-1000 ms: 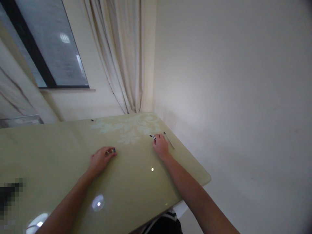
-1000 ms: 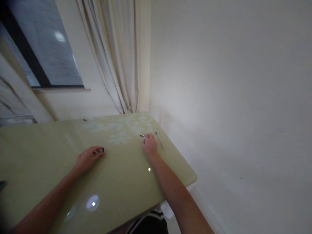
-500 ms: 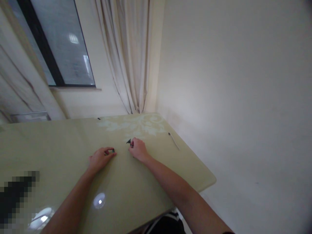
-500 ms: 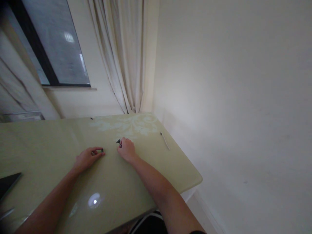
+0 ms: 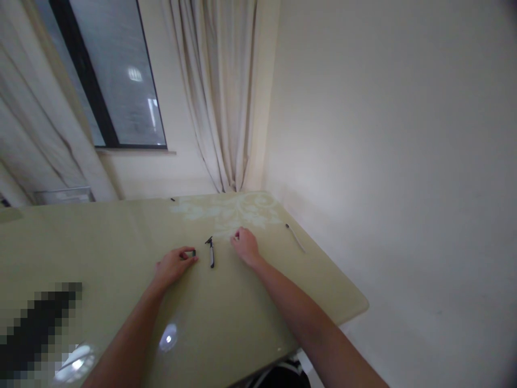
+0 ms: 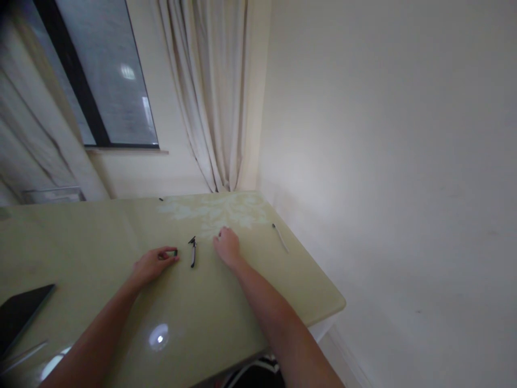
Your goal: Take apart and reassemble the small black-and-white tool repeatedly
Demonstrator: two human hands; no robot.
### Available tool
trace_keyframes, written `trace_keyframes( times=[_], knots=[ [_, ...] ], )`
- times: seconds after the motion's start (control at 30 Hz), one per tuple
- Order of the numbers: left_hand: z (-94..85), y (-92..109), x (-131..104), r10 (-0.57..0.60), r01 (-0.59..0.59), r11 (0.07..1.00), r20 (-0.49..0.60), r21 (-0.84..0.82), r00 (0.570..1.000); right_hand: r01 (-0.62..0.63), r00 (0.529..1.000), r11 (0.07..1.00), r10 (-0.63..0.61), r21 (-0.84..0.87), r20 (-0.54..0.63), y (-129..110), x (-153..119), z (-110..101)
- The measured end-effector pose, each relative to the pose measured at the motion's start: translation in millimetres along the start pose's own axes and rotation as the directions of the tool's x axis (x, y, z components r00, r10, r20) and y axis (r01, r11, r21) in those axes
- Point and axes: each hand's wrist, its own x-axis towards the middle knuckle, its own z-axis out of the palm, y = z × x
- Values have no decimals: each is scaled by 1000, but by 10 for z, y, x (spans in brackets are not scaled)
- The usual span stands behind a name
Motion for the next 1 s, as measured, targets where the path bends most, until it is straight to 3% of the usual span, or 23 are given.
trace_keyframes(
  times=[0.13, 0.23, 0.33, 0.47, 0.6, 0.87, 1.0],
  knots=[
    [-43, 12, 10, -1, 0, 1000, -15, -9, 1000, -118, 989, 988, 107, -98, -103, 866, 16, -492],
    [-45, 132, -46, 30, -29, 999, -80, 12, 996, -208, 965, 955, 165, -212, -205, 1370, -82, -740],
    [38, 354, -181, 114, -107, 992, -114, 69, 987, -285, 946, 935, 239, -213, -219, 1629, -195, -837],
    [194, 623, -381, 107, -91, 966, -56, 243, 993, -300, 947, 936, 269, -182, -174, 1692, -232, -858],
    [237, 711, -478, 63, -50, 940, -29, 337, 998, -224, 974, 964, 214, -143, -81, 1397, -167, -759],
    [239, 713, -528, 67, -65, 933, 7, 353, 998, 57, 997, 998, -58, 24, 59, -66, -169, -128],
    [245, 758, -560, 61, -66, 931, 26, 359, 998, 74, 991, 996, -79, 52, 108, -349, -234, 73]
  ],
)
